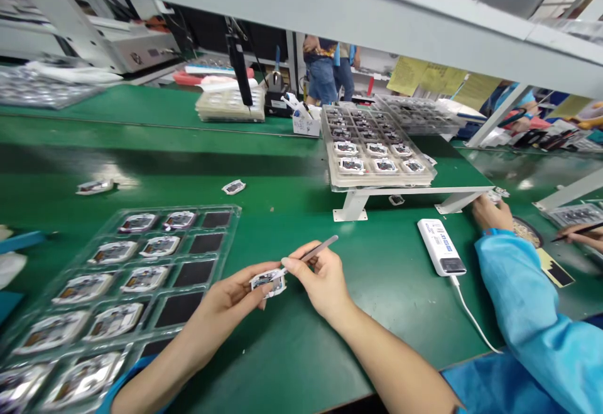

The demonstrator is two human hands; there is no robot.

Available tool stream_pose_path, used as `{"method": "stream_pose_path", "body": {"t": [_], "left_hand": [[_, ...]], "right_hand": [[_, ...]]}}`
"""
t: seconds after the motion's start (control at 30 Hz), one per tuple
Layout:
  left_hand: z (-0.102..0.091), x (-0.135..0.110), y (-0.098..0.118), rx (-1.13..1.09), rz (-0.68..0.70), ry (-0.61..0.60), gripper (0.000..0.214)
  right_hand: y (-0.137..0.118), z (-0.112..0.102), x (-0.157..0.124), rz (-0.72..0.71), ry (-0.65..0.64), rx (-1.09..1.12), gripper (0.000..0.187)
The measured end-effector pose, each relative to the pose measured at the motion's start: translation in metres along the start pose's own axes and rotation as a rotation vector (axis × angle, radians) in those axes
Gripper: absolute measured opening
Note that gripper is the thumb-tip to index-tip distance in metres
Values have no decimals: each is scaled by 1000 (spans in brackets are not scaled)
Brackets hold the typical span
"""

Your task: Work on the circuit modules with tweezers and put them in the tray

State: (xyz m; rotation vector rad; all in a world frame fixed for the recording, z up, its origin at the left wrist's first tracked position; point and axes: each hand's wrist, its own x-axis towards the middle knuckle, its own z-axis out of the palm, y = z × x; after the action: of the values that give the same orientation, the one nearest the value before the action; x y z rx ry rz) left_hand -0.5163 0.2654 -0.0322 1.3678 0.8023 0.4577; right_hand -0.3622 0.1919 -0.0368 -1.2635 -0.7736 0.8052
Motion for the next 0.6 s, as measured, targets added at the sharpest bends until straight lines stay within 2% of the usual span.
{"method": "stream_pose_path", "body": {"t": [0.3, 0.6], "left_hand": [[-1, -2, 2, -30, -18, -9, 47], [-2, -1, -4, -3, 13, -19, 46]], "right_hand": [[3, 1, -4, -96, 61, -52, 16], [0, -1, -7, -172, 13, -116, 11]]}}
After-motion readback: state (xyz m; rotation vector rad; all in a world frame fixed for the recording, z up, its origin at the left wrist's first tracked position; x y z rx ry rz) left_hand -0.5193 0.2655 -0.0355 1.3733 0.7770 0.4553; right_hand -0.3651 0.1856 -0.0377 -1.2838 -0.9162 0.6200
